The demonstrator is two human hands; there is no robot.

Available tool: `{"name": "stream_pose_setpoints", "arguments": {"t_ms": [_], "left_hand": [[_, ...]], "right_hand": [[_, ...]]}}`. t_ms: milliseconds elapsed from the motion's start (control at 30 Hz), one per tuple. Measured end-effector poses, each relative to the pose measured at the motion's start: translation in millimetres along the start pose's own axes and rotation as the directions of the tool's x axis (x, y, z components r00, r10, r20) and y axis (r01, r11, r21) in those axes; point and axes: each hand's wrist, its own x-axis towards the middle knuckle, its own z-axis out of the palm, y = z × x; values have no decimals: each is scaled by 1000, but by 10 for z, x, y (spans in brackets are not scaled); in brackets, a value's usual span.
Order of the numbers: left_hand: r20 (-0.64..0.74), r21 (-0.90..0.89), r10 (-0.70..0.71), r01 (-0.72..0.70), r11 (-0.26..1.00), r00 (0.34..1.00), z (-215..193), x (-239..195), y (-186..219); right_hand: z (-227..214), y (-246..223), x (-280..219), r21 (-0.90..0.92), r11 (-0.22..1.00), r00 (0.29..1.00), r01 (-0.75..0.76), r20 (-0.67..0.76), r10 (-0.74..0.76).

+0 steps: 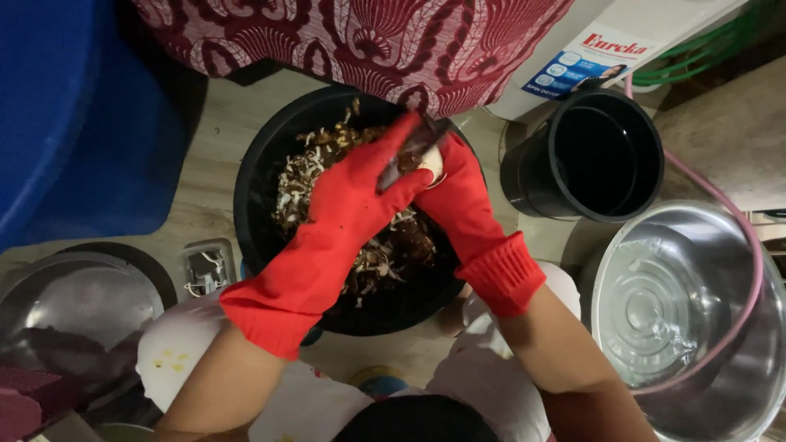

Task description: The person sits on the floor and uses a knife to peel the skin off a large root vegetable, likely a cassava or yam. The peels fall into a black bucket placed between their legs. The person rotates the vegetable to remove the skin from all sides.

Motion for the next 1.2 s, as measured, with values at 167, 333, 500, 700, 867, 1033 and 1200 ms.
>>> {"name": "stream_pose_setpoints", "arguments": {"t_ms": [167, 333, 500, 700, 867, 1033, 1200], "left_hand": [[62, -134, -81, 88, 987, 995, -87, -98, 145], [-83, -261, -55, 32, 965, 995, -74, 1, -50], [-12, -224, -37, 33, 974, 999, -217, 36, 65], [39, -255, -47, 55, 965, 998, -266, 54, 121], [-2, -342, -7, 6, 940, 1000, -210, 58, 145], [58, -42, 18, -15, 999, 998, -56, 57, 40], [-164, 29, 155, -152, 988, 974, 209, 36, -181]], "right_hand": [[61, -8, 33, 38, 999, 999, -27, 22, 26], [38, 17, 34, 78, 995, 998, -56, 33, 54], [27, 25, -95, 131, 986, 994, -101, 54, 95], [-2, 58, -108, 179, 973, 988, -148, 71, 137], [-28, 89, -119, 216, 958, 981, -187, 93, 171], [15, 43, -134, 254, 940, 972, -228, 115, 205], [76, 138, -115, 220, 946, 972, -236, 50, 231]]}}
